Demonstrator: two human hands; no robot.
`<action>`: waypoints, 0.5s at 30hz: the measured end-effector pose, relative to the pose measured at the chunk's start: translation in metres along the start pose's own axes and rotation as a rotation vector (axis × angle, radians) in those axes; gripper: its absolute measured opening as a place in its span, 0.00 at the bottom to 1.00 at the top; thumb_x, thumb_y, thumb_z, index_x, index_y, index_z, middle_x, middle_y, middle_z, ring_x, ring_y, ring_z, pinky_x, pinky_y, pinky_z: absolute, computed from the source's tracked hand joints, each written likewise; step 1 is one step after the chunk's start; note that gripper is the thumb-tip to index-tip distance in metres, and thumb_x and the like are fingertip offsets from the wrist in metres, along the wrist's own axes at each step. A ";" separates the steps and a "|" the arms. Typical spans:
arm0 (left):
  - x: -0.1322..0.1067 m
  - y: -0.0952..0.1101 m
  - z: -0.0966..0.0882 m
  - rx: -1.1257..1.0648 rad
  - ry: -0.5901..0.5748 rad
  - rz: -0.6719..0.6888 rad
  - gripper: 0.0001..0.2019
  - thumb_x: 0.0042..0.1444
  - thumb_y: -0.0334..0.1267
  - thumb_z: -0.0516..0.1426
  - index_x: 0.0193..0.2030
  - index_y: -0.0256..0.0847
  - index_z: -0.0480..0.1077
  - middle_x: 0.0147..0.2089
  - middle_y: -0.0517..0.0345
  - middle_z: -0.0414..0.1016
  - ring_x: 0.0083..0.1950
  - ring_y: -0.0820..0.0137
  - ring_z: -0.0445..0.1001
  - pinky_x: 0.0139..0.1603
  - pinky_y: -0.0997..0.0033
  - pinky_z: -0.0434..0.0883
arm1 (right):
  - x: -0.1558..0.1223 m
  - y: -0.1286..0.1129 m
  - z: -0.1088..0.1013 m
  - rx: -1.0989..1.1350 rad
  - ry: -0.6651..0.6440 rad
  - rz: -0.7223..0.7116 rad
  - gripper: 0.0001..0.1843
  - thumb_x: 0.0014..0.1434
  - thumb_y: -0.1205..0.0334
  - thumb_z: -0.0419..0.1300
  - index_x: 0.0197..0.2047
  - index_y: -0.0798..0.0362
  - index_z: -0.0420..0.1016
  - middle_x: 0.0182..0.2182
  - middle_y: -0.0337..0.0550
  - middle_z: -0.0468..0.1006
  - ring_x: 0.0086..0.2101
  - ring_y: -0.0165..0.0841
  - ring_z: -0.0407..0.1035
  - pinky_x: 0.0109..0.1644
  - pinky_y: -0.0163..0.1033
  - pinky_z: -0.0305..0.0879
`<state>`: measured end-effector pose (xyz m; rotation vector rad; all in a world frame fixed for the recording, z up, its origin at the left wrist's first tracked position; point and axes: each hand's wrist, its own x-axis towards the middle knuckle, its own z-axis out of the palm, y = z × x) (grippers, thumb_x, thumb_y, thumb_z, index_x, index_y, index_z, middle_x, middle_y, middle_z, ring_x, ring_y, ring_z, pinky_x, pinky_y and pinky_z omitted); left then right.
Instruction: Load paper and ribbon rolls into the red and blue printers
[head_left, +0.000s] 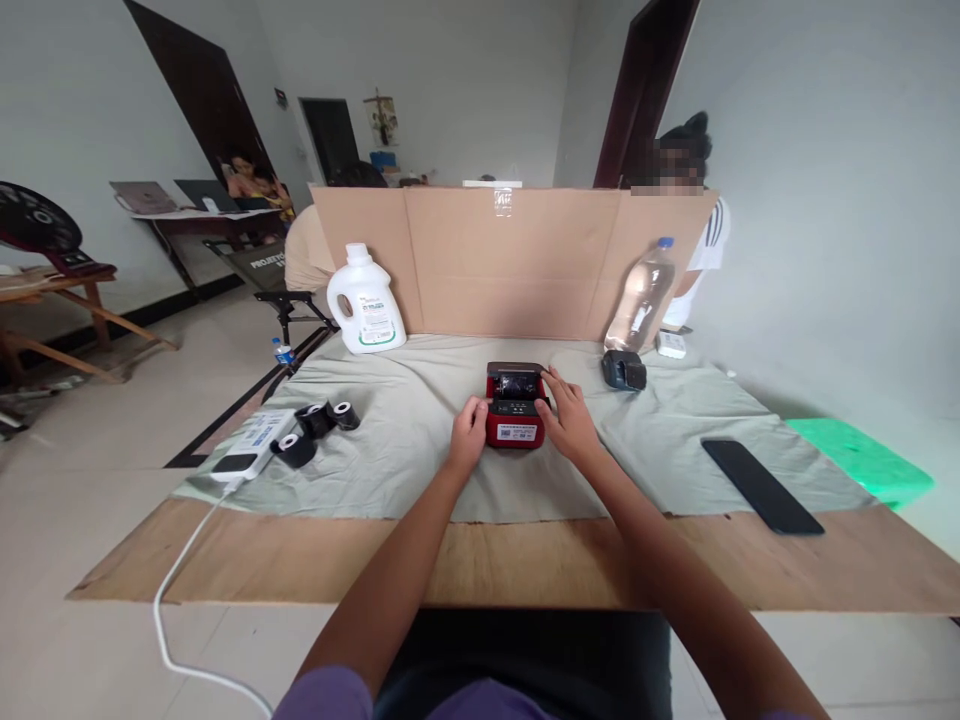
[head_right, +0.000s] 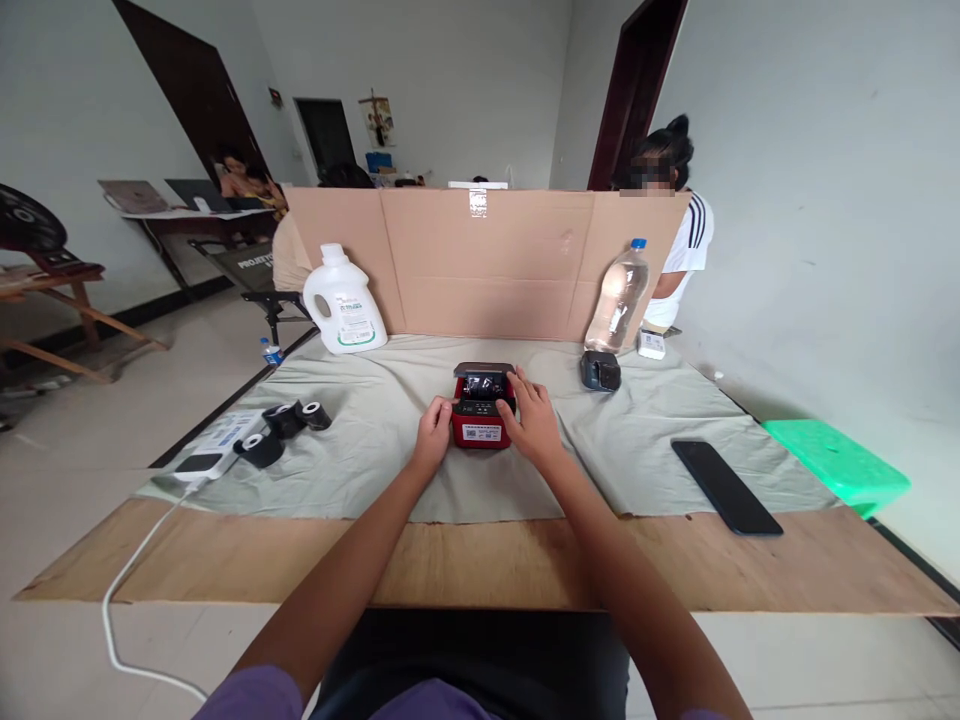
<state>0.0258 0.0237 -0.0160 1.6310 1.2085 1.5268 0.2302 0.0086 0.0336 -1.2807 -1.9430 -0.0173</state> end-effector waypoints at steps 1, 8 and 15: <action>0.000 0.000 0.000 -0.002 -0.001 0.003 0.17 0.68 0.49 0.46 0.42 0.42 0.71 0.41 0.56 0.78 0.44 0.68 0.75 0.47 0.71 0.70 | 0.009 0.003 0.000 0.005 -0.006 -0.001 0.31 0.69 0.49 0.46 0.70 0.54 0.58 0.69 0.52 0.58 0.63 0.46 0.58 0.64 0.55 0.57; -0.001 0.002 -0.002 -0.004 -0.010 0.001 0.17 0.68 0.49 0.46 0.42 0.42 0.71 0.42 0.56 0.79 0.44 0.68 0.75 0.46 0.70 0.70 | 0.061 0.026 0.003 0.067 -0.152 0.076 0.25 0.70 0.52 0.44 0.59 0.53 0.73 0.51 0.51 0.80 0.48 0.44 0.73 0.54 0.51 0.66; 0.000 0.001 -0.001 -0.013 -0.007 0.006 0.16 0.68 0.48 0.46 0.41 0.43 0.71 0.40 0.58 0.79 0.42 0.68 0.76 0.44 0.70 0.70 | 0.084 0.036 0.017 0.044 -0.291 0.044 0.18 0.56 0.71 0.51 0.43 0.50 0.80 0.37 0.45 0.84 0.45 0.43 0.71 0.53 0.49 0.66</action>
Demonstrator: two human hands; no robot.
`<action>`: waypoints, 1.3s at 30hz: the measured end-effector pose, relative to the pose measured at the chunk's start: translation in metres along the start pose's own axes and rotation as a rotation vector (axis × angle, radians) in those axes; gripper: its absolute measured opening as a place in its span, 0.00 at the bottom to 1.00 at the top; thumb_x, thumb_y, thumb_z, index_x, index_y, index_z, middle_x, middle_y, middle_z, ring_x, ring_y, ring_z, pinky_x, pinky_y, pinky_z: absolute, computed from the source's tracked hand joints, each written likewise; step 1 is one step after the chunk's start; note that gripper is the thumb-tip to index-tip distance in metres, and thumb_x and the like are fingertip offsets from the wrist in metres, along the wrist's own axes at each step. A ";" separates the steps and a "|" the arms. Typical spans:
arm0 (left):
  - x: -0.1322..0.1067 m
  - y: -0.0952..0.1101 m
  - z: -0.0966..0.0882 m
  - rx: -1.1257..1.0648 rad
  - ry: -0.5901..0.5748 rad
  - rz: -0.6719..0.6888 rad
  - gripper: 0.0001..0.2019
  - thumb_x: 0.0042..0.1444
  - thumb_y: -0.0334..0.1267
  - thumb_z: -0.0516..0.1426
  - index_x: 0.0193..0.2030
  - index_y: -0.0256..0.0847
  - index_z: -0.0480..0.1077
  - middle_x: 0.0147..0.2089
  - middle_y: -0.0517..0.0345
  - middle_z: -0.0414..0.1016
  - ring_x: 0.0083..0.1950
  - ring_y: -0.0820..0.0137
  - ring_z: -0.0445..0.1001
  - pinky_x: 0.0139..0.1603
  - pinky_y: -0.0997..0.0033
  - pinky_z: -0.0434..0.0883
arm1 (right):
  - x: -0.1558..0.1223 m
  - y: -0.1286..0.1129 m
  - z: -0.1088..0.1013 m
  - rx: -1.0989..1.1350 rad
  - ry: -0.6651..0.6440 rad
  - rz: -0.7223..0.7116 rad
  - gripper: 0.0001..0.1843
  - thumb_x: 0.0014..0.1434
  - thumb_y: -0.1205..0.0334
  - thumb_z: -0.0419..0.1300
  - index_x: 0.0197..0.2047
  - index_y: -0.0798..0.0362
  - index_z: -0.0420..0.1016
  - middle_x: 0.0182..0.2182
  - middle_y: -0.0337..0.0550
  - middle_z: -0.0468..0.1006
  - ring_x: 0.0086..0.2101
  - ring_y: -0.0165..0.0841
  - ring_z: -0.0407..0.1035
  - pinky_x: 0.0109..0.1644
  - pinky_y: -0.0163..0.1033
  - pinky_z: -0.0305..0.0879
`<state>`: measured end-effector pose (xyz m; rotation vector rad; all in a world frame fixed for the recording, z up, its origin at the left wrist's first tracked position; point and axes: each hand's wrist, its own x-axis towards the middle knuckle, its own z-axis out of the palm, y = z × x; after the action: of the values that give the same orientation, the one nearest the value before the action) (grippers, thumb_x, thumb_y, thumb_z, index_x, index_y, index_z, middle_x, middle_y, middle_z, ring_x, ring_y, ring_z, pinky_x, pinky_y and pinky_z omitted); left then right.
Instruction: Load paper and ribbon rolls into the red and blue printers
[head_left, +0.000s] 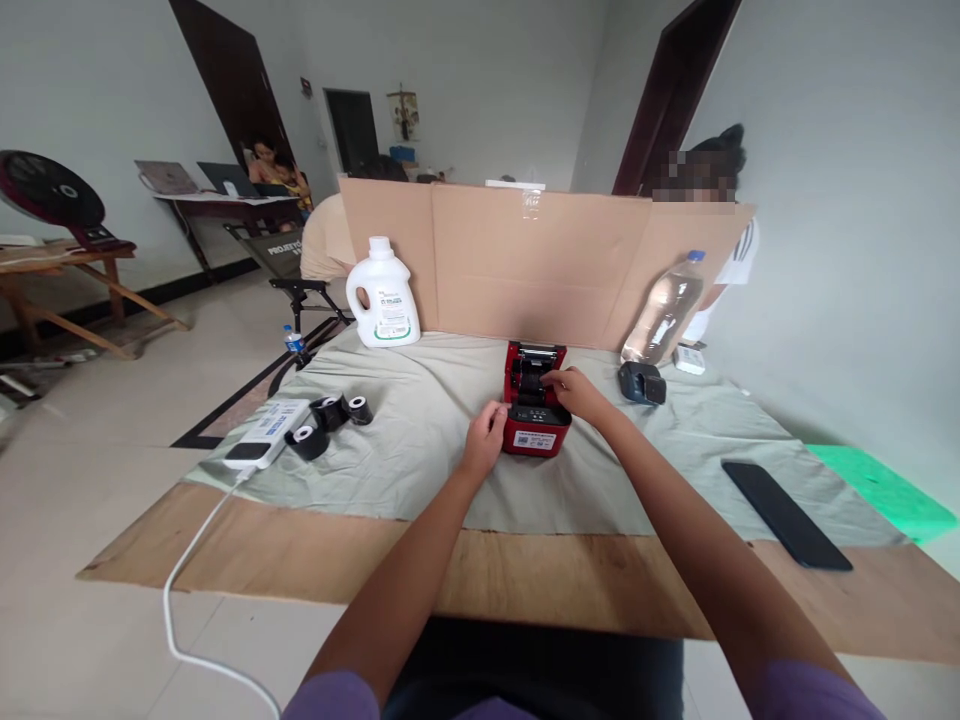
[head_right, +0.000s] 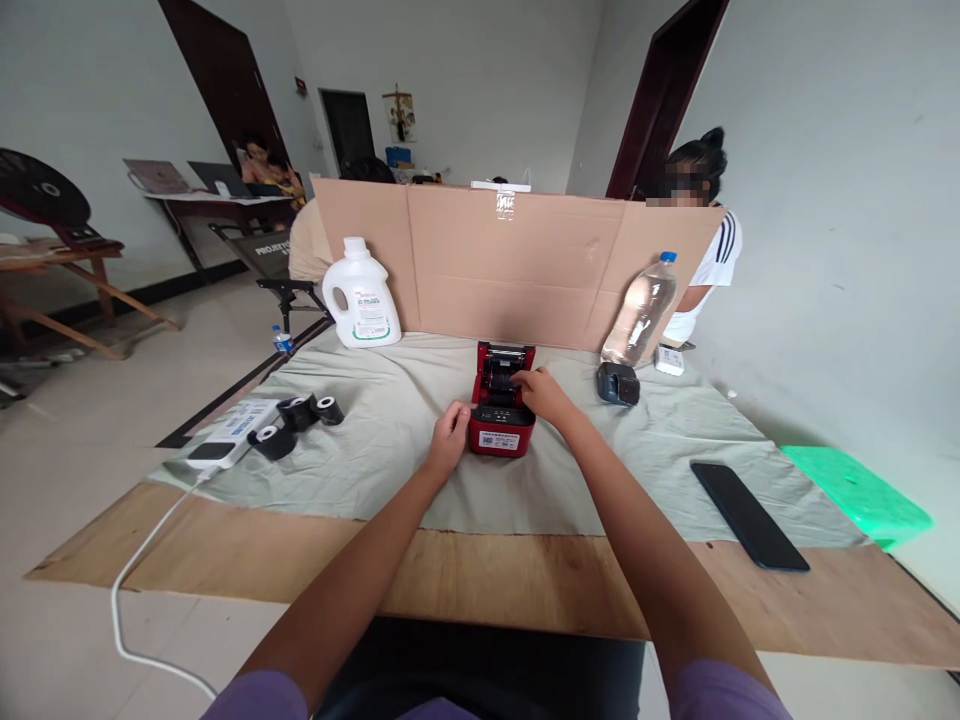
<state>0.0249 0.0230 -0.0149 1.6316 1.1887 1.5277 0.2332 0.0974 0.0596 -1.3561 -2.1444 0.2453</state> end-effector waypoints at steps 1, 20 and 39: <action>0.000 0.000 0.000 0.000 -0.005 0.001 0.16 0.68 0.48 0.46 0.41 0.44 0.71 0.40 0.58 0.79 0.42 0.68 0.76 0.44 0.70 0.70 | 0.002 0.000 0.003 -0.007 -0.002 0.004 0.18 0.54 0.71 0.52 0.42 0.50 0.79 0.37 0.46 0.83 0.44 0.44 0.71 0.53 0.49 0.66; 0.000 0.005 -0.004 0.053 0.042 0.126 0.13 0.67 0.42 0.49 0.45 0.44 0.73 0.44 0.54 0.78 0.47 0.64 0.75 0.52 0.63 0.72 | 0.024 -0.031 -0.011 -0.010 -0.419 -0.185 0.17 0.51 0.69 0.57 0.42 0.50 0.81 0.36 0.42 0.83 0.34 0.37 0.75 0.41 0.41 0.70; 0.002 0.011 -0.010 0.032 -0.005 0.144 0.12 0.67 0.40 0.49 0.47 0.43 0.72 0.47 0.54 0.78 0.49 0.66 0.75 0.52 0.67 0.71 | 0.043 -0.025 -0.022 -0.035 -0.634 0.015 0.18 0.54 0.63 0.60 0.48 0.53 0.83 0.39 0.46 0.84 0.38 0.42 0.77 0.40 0.43 0.73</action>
<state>0.0175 0.0192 -0.0028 1.7750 1.1189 1.5985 0.2127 0.1199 0.1046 -1.4467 -2.6514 0.7283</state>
